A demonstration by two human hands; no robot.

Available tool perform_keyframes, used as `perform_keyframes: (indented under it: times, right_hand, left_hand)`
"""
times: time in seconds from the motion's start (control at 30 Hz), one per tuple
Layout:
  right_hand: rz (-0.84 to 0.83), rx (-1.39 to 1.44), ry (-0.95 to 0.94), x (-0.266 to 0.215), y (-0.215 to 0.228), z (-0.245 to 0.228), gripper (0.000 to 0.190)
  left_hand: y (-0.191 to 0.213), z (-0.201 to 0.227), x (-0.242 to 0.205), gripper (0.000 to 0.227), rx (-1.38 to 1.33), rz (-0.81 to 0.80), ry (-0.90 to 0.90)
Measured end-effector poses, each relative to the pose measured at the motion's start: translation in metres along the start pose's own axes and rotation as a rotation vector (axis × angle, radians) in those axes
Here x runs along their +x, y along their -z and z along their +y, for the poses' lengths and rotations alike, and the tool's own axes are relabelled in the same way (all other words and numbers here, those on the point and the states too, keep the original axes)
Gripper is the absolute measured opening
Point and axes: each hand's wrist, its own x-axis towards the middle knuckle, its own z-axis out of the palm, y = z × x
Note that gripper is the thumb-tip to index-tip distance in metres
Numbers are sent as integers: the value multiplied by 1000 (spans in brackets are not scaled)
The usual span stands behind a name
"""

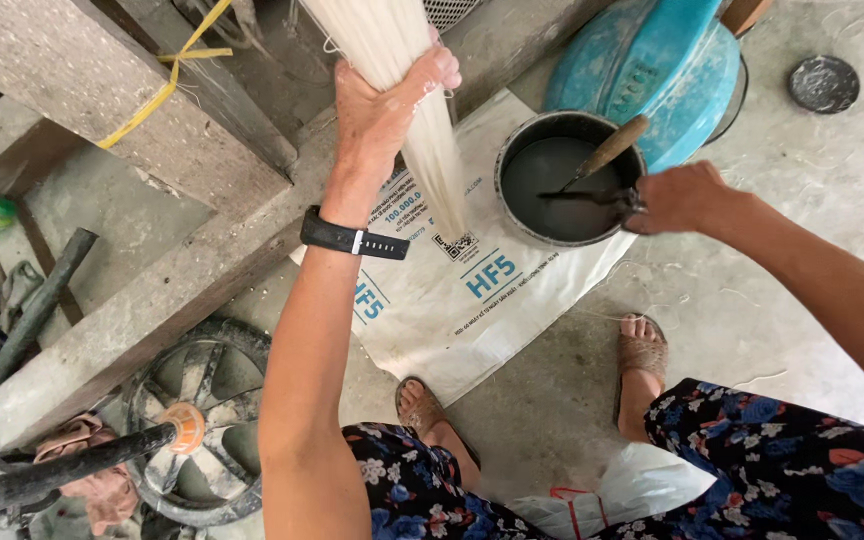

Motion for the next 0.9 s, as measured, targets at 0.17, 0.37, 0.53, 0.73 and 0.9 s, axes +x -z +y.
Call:
perform_keyframes:
  times: [0.17, 0.37, 0.53, 0.73, 0.9]
  right_hand:
    - [-45, 20, 40, 29, 0, -18, 50]
    - [-241, -180, 58, 51, -3, -46, 48]
    - [-272, -201, 23, 50, 2, -55, 43]
    - [-290, -250, 31, 47, 2, -57, 30]
    - [-266, -268, 36, 48, 0, -57, 45]
  left_hand:
    - [0, -1, -5, 11, -26, 10, 15]
    - [1, -6, -2, 12, -27, 60, 1]
    - [-4, -4, -1, 16, 62, 106, -7]
    - [-10, -3, 0, 11, 89, 82, -4]
    - [-3, -4, -3, 10, 81, 51, -16]
